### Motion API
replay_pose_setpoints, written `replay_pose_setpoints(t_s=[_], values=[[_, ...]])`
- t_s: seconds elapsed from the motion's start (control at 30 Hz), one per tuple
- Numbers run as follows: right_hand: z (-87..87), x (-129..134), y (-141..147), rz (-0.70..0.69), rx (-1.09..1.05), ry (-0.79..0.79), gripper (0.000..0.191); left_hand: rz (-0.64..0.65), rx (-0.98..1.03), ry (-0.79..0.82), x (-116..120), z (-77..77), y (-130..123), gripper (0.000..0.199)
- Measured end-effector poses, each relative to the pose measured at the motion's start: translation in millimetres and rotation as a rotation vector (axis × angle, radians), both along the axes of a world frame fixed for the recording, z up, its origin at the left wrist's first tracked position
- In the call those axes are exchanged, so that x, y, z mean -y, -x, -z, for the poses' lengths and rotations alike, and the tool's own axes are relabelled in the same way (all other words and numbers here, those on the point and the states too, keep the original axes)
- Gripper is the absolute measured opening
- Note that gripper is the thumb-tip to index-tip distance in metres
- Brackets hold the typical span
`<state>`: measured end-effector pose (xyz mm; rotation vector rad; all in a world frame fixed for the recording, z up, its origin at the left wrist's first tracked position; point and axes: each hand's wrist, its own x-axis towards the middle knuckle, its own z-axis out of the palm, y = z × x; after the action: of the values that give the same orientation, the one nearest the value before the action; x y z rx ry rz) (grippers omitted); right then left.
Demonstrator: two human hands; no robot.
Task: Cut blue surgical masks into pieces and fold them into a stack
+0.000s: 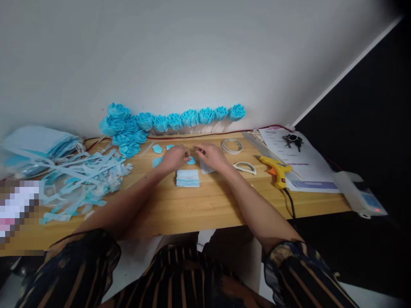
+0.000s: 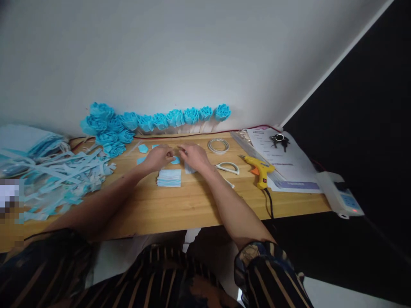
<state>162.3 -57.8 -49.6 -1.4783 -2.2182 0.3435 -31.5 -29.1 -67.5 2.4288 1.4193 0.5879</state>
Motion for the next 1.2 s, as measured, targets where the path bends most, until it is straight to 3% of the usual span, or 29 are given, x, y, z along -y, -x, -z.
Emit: replay_pose_setpoints(t_s=[0.2, 0.33, 0.47, 0.77, 1.03, 1.2], values=[[15.0, -6, 11, -0.107, -0.52, 0.092, 0.044, -0.034, 0.715, 0.251, 6, -14.6, 2, 0.029], [16.6, -8, 13, -0.098, -0.727, 0.184, 0.046, -0.048, 0.957, 0.388, 15, -20.0, -2, 0.044], [13.1, -5, 14, -0.095, -0.746, 0.18, 0.046, -0.031, 1.04, 0.393, 18, -21.3, -1, 0.037], [9.5, -5, 8, -0.111, -0.858, 0.253, 0.05, -0.038, 1.011, 0.347, 18, -24.2, 4, 0.028], [11.7, -9, 8, -0.071, -0.868, 0.151, 0.051, -0.058, 1.043, 0.336, 19, -26.6, 4, 0.022], [8.5, -7, 9, -0.02, -0.806, -0.019, 0.021, -0.083, 1.051, 0.426, 20, -26.5, 2, 0.033]])
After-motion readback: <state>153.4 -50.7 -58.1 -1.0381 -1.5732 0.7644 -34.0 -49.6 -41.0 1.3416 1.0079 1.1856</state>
